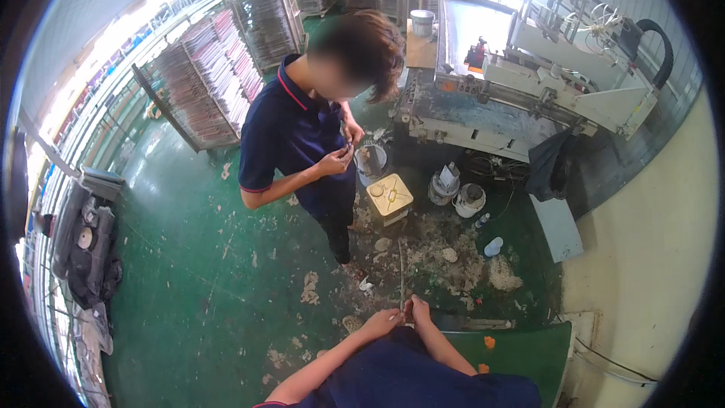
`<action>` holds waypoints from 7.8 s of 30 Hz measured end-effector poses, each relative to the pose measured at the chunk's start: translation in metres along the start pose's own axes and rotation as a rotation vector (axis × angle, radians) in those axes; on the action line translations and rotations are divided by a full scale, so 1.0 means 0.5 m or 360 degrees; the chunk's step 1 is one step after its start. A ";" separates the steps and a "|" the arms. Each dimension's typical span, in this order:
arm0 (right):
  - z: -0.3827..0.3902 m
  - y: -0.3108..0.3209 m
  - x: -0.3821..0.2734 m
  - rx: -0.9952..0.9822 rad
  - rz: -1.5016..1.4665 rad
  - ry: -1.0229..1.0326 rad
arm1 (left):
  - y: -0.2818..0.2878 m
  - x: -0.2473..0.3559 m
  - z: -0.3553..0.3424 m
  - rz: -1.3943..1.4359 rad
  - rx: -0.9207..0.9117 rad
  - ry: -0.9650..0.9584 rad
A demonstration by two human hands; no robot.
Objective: Repairing or adjusting a wire/cord on industrial printing machinery.
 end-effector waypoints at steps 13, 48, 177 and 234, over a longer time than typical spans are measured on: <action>-0.012 -0.009 0.041 -0.0023 0.0091 0.0082 | 0.015 -0.020 0.005 0.0114 0.0039 0.0081; -0.082 0.000 0.093 -0.0040 0.0324 0.0081 | 0.024 0.001 0.034 0.0201 0.0144 0.0117; -0.078 -0.127 -0.234 0.0215 -0.0228 0.0506 | -0.064 -0.808 0.522 0.0382 0.0887 0.1638; 0.101 -0.543 -0.010 -0.1136 0.1505 0.0770 | -0.128 -0.712 0.578 0.1045 0.1456 0.1972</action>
Point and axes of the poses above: each hand's wrist, its own z-axis away from the middle knuckle, its own y-axis out of the back of the hand, x = y × z, the point moved 7 cm from there along -z, towards the middle knuckle, and after that the axes turned 9 degrees about y, right-handed, at the moved point
